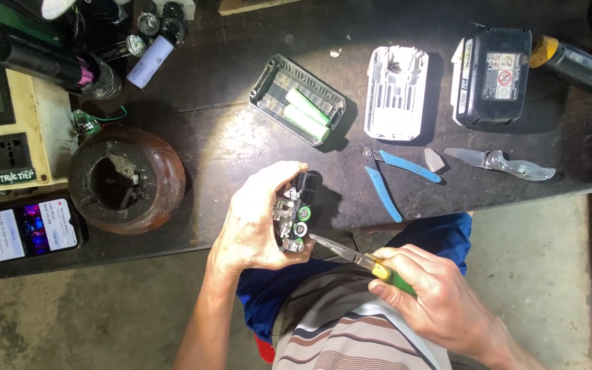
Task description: The person uses pliers to remove metal tabs from a battery pack containing cylindrical cells. They then use a knife to scrape the metal surface of the pack and place the removed cells into a plastic container.
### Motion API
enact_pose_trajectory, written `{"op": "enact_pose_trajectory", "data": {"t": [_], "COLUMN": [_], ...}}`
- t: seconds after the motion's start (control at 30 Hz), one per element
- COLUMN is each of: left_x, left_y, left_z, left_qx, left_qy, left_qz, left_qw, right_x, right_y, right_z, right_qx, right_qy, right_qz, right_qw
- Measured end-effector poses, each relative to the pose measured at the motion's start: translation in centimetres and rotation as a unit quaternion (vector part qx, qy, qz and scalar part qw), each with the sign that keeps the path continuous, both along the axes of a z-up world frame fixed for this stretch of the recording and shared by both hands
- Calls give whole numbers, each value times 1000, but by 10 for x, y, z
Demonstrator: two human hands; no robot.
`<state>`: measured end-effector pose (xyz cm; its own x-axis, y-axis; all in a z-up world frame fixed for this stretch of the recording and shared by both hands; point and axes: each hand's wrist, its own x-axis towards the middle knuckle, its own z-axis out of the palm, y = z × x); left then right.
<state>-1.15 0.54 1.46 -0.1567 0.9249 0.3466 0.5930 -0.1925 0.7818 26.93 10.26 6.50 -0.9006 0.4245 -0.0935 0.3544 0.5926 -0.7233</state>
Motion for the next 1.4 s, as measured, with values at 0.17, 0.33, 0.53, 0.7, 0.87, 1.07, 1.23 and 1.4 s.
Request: {"op": "enact_pose_trajectory", "data": {"t": [0.17,0.33,0.53,0.7,0.87,1.07,1.23,1.4], "left_x": [-1,-3,-3,-2,-2,-1,2,3], "left_y": [-2,-4,-5,-4,-4,-4,-1,0], "left_z": [-7,-11,-13,-17,-20,-20,-17,-14], "left_qx": [-19,-38,-25,0,-1,-5,4,36], "left_qy": [6,6,19,44,53,61,82,72], "left_qz": [-3,-14,-21,-20,-23,-20,0,9], "left_qw": [1000,999,999,999,998,998,997,997], "right_x": [-5,-10,-14,-13,-12,-5,-5,-6], "right_y": [2,4,15,28,32,25,21,24], "right_z": [-2,-1,2,1,1,-3,0,-13], "right_qx": [0,14,58,124,216,217,184,148], "right_qy": [-2,6,26,-2,3,-17,-24,41], "right_qz": [19,48,90,120,144,132,120,106], "right_qw": [1000,999,994,985,966,967,975,982]}}
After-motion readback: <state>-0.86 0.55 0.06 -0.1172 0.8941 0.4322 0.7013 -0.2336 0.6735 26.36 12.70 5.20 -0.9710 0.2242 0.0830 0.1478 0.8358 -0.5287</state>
